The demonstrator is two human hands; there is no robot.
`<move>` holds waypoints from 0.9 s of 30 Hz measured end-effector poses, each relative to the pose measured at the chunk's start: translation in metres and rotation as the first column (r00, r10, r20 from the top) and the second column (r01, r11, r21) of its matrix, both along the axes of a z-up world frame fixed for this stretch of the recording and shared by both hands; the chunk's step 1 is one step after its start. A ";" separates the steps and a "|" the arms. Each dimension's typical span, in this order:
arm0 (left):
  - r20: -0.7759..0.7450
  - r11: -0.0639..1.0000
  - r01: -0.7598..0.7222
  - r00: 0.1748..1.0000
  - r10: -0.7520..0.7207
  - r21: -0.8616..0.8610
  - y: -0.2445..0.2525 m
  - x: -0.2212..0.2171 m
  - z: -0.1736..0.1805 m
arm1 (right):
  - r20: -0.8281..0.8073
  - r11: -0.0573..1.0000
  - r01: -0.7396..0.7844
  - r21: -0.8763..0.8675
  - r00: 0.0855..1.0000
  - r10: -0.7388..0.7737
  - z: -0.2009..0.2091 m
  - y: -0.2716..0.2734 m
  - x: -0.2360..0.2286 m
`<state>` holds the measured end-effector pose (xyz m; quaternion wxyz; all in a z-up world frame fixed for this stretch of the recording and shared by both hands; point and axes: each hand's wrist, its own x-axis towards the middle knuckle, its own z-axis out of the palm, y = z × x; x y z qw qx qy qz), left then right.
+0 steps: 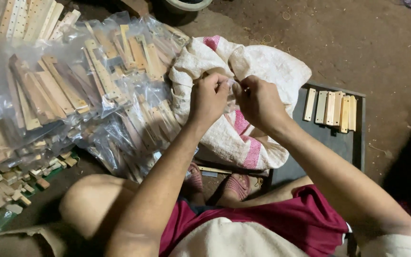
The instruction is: The person takes wooden slats from a large white sack and packs them into plastic bags by hand.
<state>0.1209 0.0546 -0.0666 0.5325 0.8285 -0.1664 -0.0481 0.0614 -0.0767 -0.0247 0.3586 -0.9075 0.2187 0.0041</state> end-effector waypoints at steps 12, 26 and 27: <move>-0.077 1.000 0.008 0.997 -0.010 -0.024 0.016 0.000 -0.001 | -0.133 0.979 -0.195 0.050 0.971 0.200 -0.021 -0.002 0.019; -0.071 0.995 -0.011 0.997 0.019 0.103 0.030 0.001 0.018 | -0.135 0.844 -0.501 -0.193 0.865 0.483 0.006 -0.012 0.015; -0.062 0.994 -0.020 0.998 0.027 0.110 0.030 -0.001 0.018 | -0.146 0.848 -0.492 -0.199 0.870 0.471 0.009 -0.011 0.013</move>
